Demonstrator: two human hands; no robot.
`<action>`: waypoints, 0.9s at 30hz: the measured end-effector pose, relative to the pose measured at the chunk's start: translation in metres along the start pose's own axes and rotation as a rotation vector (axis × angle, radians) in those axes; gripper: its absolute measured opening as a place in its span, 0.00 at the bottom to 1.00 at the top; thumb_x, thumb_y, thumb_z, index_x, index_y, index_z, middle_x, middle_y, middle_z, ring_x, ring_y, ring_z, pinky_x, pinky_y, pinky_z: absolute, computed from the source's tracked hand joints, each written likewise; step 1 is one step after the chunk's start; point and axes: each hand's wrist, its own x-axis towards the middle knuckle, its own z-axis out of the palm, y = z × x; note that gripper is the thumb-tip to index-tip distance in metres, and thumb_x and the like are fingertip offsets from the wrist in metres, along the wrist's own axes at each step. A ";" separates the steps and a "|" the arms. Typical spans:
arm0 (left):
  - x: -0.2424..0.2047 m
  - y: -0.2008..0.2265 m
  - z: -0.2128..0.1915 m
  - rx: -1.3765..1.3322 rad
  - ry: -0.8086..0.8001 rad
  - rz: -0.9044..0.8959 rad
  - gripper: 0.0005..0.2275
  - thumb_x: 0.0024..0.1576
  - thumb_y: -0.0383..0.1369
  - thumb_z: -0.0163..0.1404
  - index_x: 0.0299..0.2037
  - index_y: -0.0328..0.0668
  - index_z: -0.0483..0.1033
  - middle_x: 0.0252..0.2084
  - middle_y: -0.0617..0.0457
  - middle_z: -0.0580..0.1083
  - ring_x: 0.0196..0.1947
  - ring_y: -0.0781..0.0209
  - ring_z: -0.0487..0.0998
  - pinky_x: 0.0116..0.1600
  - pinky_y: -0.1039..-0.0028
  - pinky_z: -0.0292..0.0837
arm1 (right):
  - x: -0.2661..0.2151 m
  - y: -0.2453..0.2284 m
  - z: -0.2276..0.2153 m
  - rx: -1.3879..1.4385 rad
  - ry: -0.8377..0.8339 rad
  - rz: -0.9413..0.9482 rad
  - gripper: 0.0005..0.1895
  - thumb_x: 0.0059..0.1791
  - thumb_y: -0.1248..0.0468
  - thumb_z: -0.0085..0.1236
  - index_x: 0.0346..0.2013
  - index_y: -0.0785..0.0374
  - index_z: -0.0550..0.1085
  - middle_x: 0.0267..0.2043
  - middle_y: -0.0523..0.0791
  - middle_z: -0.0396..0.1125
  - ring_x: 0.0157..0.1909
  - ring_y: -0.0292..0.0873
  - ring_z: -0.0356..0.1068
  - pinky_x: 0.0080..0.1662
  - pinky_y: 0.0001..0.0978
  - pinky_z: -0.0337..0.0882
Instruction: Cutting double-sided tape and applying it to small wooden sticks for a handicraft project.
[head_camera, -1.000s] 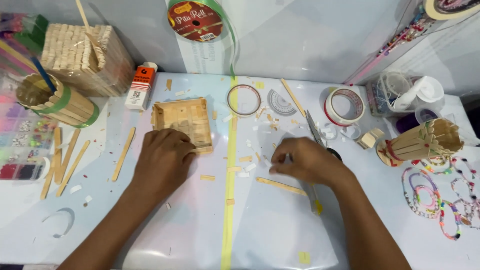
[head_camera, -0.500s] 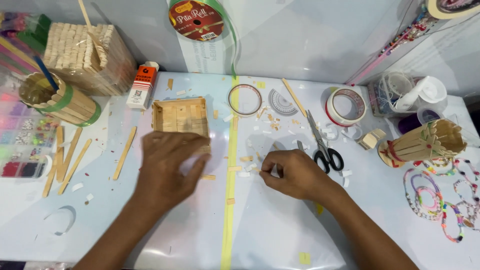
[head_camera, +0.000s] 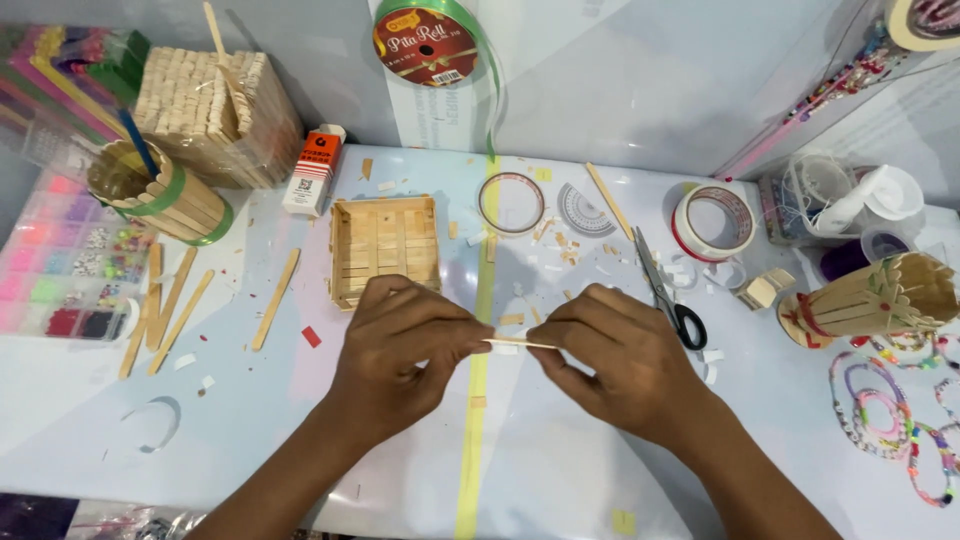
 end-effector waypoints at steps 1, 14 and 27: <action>-0.002 -0.002 -0.002 0.004 0.002 0.001 0.07 0.60 0.23 0.55 0.38 0.51 0.80 0.34 0.62 0.79 0.30 0.65 0.75 0.49 0.70 0.60 | -0.001 0.001 0.000 0.001 0.001 -0.004 0.01 0.51 0.73 0.58 0.37 0.66 0.75 0.33 0.47 0.69 0.31 0.47 0.65 0.36 0.34 0.67; -0.016 -0.017 -0.012 -0.079 0.106 -0.191 0.03 0.54 0.26 0.61 0.33 0.48 0.85 0.28 0.58 0.80 0.31 0.58 0.82 0.55 0.60 0.67 | -0.007 0.006 0.022 0.142 0.216 0.136 0.04 0.46 0.74 0.64 0.32 0.64 0.81 0.26 0.46 0.70 0.24 0.45 0.69 0.28 0.33 0.71; -0.020 -0.014 -0.019 -0.014 0.058 -0.249 0.05 0.51 0.25 0.63 0.35 0.47 0.86 0.29 0.56 0.81 0.33 0.55 0.84 0.53 0.60 0.68 | -0.015 0.021 0.023 0.137 0.251 0.194 0.05 0.48 0.73 0.62 0.32 0.63 0.82 0.26 0.44 0.68 0.23 0.40 0.66 0.27 0.28 0.70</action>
